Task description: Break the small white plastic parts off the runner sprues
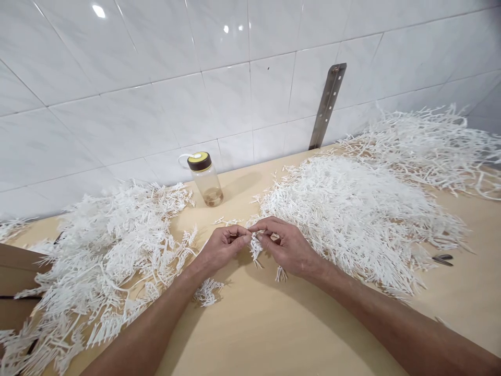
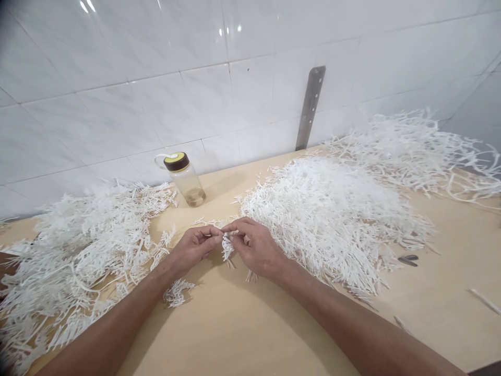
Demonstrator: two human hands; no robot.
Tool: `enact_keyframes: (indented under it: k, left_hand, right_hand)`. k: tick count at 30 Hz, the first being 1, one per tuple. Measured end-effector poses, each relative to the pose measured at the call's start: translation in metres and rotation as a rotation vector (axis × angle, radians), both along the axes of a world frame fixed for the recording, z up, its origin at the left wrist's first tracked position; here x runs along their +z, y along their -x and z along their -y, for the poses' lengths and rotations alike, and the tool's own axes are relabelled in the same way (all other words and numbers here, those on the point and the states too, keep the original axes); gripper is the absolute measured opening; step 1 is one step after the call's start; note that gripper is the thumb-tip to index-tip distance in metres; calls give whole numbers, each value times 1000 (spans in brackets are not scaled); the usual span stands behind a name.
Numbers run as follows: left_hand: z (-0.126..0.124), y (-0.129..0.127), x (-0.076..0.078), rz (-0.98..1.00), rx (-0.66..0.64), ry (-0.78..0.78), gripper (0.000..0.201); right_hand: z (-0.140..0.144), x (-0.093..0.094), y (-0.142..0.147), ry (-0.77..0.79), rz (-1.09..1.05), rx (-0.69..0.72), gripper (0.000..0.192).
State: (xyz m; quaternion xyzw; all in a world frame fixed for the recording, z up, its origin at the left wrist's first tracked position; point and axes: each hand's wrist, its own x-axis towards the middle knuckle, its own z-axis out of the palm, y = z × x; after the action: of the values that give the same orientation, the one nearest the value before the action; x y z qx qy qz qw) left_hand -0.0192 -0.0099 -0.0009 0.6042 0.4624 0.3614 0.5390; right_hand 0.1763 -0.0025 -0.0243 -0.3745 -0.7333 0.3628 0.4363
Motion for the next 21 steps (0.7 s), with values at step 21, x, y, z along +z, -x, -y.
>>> enact_keyframes:
  k: [21]
  left_hand:
    - [2,4,7,-120,-139,35,37]
  right_hand:
    - [2,-2,3,-60,167,5,16]
